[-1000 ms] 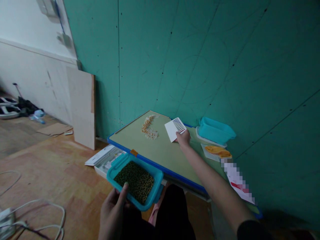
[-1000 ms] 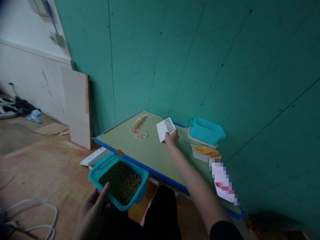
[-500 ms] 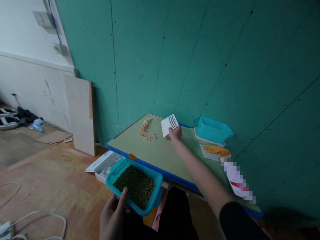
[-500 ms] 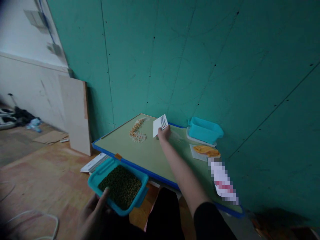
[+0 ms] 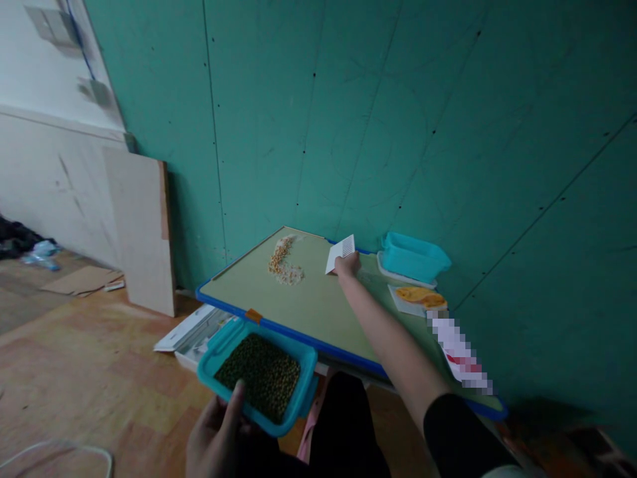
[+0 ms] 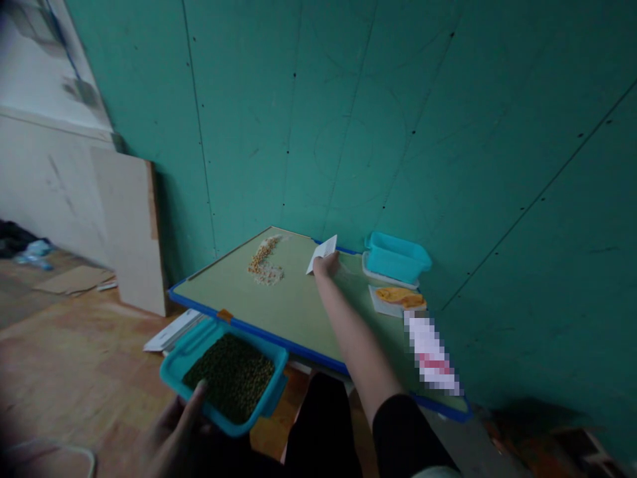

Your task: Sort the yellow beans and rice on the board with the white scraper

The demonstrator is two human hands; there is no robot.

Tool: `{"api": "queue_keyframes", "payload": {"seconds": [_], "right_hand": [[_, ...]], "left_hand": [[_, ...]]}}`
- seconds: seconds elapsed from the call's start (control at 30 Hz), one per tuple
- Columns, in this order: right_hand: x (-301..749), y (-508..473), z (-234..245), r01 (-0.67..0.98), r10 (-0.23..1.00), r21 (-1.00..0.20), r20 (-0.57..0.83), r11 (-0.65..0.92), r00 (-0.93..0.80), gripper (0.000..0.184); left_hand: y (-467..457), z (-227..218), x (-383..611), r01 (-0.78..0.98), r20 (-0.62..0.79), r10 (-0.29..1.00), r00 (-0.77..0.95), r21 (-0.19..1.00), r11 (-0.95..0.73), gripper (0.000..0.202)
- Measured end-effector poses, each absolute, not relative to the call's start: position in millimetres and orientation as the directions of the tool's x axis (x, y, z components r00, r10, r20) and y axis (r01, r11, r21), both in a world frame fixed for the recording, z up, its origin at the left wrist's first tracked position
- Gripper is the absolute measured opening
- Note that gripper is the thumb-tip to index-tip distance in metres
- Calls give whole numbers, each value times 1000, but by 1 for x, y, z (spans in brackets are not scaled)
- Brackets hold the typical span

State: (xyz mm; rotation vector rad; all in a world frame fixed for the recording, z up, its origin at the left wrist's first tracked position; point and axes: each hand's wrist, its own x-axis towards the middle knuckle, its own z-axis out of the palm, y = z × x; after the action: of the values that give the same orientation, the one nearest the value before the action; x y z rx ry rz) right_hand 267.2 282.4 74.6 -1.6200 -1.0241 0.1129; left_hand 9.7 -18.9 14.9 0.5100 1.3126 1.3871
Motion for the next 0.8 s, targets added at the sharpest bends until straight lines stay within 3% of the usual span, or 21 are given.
{"api": "queue_keyframes", "payload": {"seconds": [0.2,0.37,0.47,0.63,0.8], "right_hand": [[263,269,84,541,684,-840,415,35,600,28],[249,266,85,575,801,-773,510,267,314,22],[246,264,83,611,827,-729,523,310,204,16],[246,265,80,674,845,-676,515,297,144,12],[248,273,73,618,839,-699,532,360,113,14]], "left_hand": [[-17,4,11,-439,-361,880,-308,875,205,55],[-17,-6,13,-497,-318,903,-290,856,142,47],[-18,-11,13,-471,-275,916,-293,875,112,42],[-19,-2,12,-390,-227,909,-351,917,78,44],[-19,8,14,-398,-243,905,-349,913,91,46]]}}
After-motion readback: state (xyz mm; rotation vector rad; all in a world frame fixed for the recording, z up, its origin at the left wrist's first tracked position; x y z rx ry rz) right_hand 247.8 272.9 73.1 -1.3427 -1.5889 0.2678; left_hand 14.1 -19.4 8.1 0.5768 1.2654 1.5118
